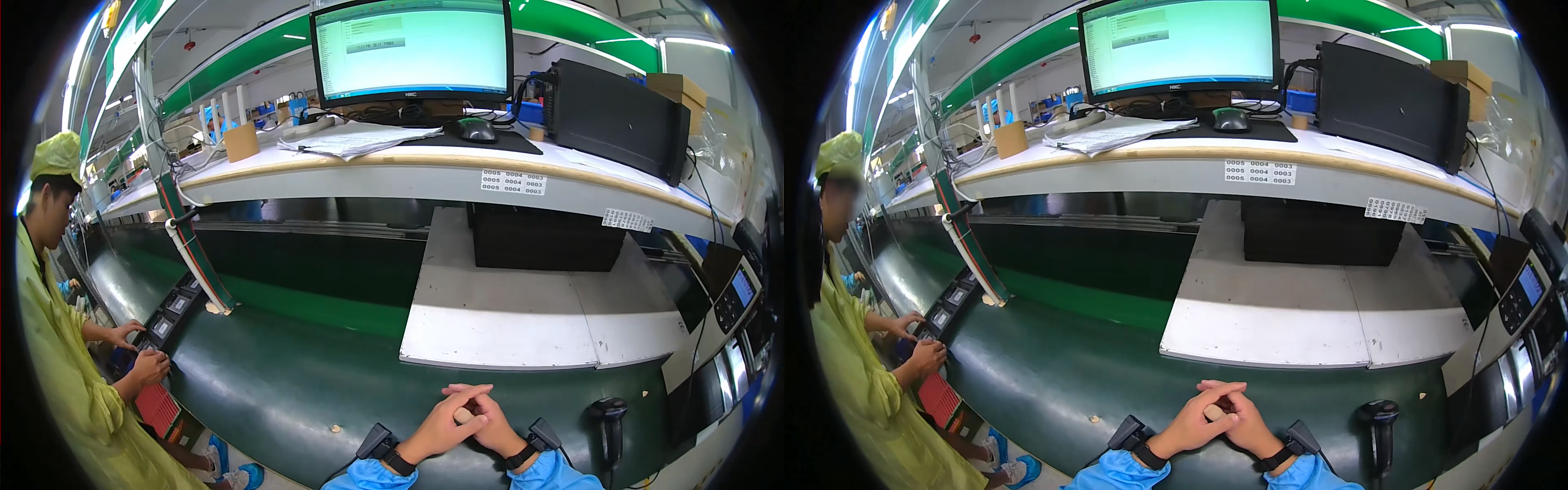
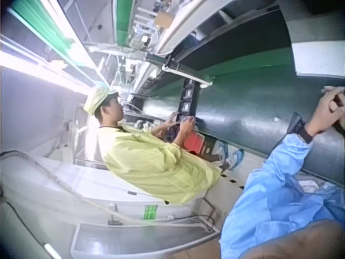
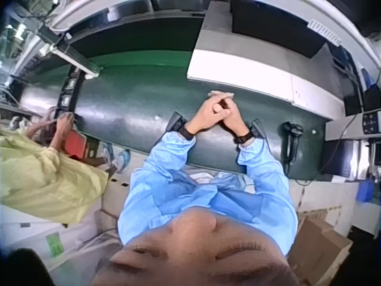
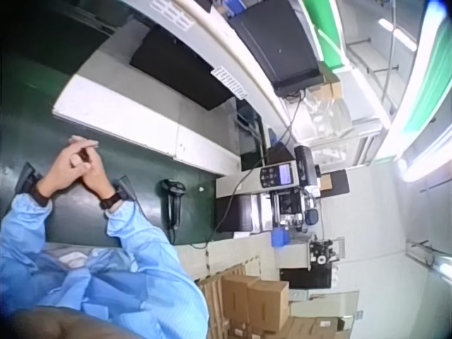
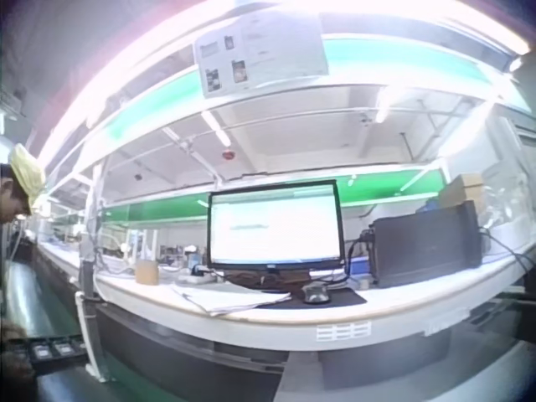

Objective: Scanning barcodes on smartphones and organizing them into protective trays on a manufacturing line.

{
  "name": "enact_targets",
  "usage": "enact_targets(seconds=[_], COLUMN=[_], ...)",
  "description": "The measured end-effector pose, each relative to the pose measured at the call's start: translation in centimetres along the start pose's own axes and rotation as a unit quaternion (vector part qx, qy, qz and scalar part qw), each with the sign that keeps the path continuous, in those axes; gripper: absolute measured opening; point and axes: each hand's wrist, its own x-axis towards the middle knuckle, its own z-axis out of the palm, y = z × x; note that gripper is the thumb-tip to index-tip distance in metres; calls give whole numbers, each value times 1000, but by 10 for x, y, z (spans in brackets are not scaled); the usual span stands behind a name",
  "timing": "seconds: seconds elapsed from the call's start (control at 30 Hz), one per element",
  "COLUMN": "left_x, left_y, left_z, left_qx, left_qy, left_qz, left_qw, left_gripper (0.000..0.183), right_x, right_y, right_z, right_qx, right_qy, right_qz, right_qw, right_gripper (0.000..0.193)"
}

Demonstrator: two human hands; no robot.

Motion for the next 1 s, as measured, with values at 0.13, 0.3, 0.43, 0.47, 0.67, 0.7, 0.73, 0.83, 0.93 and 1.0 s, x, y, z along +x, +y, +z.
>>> enact_targets(seconds=[0.13, 0.3, 0.43, 0.47, 0.67, 0.7, 0.73, 0.83, 0.93, 1.0], left_x=[-1, 0, -1, -2, 0, 0, 0, -1, -2, -2], left_y=[-3, -2, 2, 3, 0, 0, -1, 0, 1, 0], left_z=[-4, -5, -3, -3, -2, -2, -2, -3, -3, -3], left_qx=[-19, -68, -44, -65, -68, -59, -56, -57, -63, -64], left_qy=[-42, -54, -50, -53, -52, -52, -45, -42, -49, -54], left_qz=[-44, -83, -58, -77, -76, -59, -51, -53, -72, -82], left_qw=[998, 993, 996, 994, 993, 995, 996, 996, 994, 993], left_gripper=[55, 52, 55, 55, 55, 55, 55, 56, 57, 58], right_x=[0, 0, -1, -1, -2, -1, -1, -1, -4, -4], right_y=[1, 5, 2, 1, 3, 4, 5, 4, -1, -2], right_z=[-1, -1, 0, 0, 1, 2, 2, 0, -4, -5], right_qx=[-16, -19, -12, -5, -48, -55, -79, -117, -117, -100], right_qy=[-9, -9, -3, -4, -4, 1, 4, 1, -6, -5], right_qz=[4, -15, 6, 16, -18, -16, -56, -96, -85, -73], right_qw=[1000, 1000, 1000, 1000, 999, 998, 995, 988, 989, 992], right_gripper=[49, 49, 50, 51, 47, 47, 47, 49, 52, 55])
